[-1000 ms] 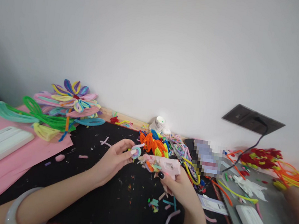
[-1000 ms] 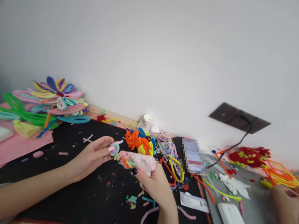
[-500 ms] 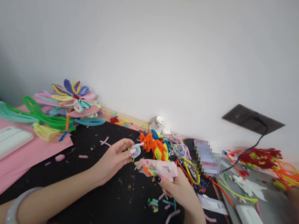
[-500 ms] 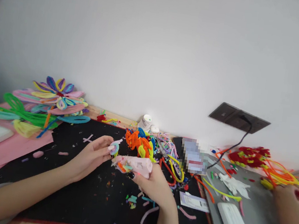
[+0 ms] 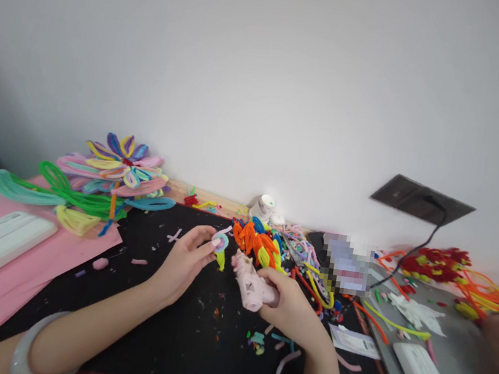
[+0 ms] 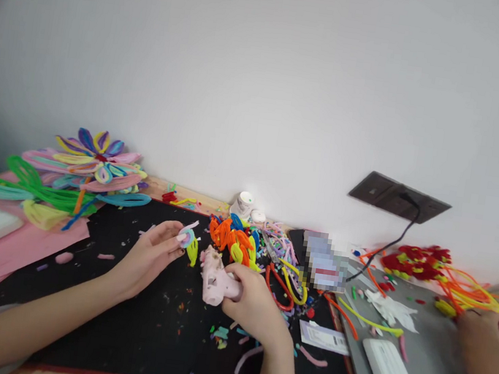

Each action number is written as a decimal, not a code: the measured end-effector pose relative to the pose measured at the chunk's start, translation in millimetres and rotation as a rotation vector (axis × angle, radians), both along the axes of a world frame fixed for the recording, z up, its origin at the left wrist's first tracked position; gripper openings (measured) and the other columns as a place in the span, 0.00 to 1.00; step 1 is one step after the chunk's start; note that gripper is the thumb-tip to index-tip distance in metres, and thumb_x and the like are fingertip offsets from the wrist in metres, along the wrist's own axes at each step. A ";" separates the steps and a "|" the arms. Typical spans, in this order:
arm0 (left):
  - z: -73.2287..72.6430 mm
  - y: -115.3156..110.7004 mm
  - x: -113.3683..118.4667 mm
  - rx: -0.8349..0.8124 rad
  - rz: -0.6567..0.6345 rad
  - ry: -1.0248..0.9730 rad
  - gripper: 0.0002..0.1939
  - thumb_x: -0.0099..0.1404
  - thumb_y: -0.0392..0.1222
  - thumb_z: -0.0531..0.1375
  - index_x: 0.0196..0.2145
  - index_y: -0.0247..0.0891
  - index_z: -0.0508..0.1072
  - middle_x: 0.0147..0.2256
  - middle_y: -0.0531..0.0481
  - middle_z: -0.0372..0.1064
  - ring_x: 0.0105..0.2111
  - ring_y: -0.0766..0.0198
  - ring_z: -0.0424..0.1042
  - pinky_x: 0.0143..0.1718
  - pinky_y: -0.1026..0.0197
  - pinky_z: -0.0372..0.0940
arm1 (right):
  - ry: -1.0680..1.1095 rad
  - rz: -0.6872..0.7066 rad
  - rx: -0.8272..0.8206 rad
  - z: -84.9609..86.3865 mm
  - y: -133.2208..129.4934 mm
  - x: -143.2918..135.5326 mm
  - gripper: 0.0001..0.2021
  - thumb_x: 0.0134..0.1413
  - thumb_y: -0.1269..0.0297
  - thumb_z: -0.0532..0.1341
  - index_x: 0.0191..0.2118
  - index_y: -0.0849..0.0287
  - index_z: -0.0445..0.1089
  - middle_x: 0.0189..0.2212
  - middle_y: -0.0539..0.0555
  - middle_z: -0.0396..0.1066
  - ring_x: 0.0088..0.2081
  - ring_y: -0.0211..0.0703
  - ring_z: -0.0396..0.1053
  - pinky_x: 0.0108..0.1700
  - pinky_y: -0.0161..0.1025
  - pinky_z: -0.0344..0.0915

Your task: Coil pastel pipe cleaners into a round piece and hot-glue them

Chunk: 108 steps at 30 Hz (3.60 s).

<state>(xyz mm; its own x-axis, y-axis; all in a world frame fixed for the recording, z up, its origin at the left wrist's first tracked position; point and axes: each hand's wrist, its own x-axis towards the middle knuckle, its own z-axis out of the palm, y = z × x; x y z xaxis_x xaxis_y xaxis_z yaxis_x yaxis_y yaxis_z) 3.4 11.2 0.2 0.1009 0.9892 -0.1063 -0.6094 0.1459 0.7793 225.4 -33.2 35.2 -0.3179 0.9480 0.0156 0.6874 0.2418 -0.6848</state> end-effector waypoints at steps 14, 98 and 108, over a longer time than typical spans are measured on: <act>-0.2 -7.6 2.3 0.095 -0.198 0.187 0.10 0.56 0.41 0.68 0.35 0.39 0.71 0.35 0.53 0.67 0.34 0.66 0.66 0.35 0.65 0.62 | 0.045 -0.167 0.181 -8.0 4.3 10.2 0.09 0.50 0.70 0.62 0.39 0.57 0.69 0.36 0.53 0.68 0.35 0.45 0.65 0.37 0.40 0.63; 2.2 -14.1 5.5 0.089 -0.359 0.122 0.10 0.54 0.41 0.70 0.32 0.37 0.74 0.31 0.52 0.73 0.33 0.66 0.69 0.37 0.63 0.62 | 0.172 -0.129 0.761 -19.3 -3.7 -42.4 0.09 0.60 0.74 0.58 0.37 0.54 0.73 0.32 0.54 0.76 0.35 0.44 0.75 0.39 0.40 0.73; 4.1 -12.7 5.5 0.026 -0.343 0.042 0.10 0.53 0.40 0.70 0.32 0.37 0.74 0.31 0.53 0.74 0.33 0.68 0.70 0.38 0.65 0.63 | 0.213 -0.067 0.796 -16.9 -3.2 -44.9 0.08 0.57 0.77 0.60 0.37 0.58 0.73 0.33 0.55 0.77 0.36 0.43 0.76 0.41 0.38 0.74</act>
<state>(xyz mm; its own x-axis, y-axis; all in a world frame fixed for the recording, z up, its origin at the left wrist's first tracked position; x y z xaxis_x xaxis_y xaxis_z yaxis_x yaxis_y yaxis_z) 8.8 -1.5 4.3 0.4238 0.9010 -0.0924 -0.4961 0.3163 0.8086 180.5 -36.4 18.3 -0.1752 0.6448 0.7440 0.5924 0.6726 -0.4434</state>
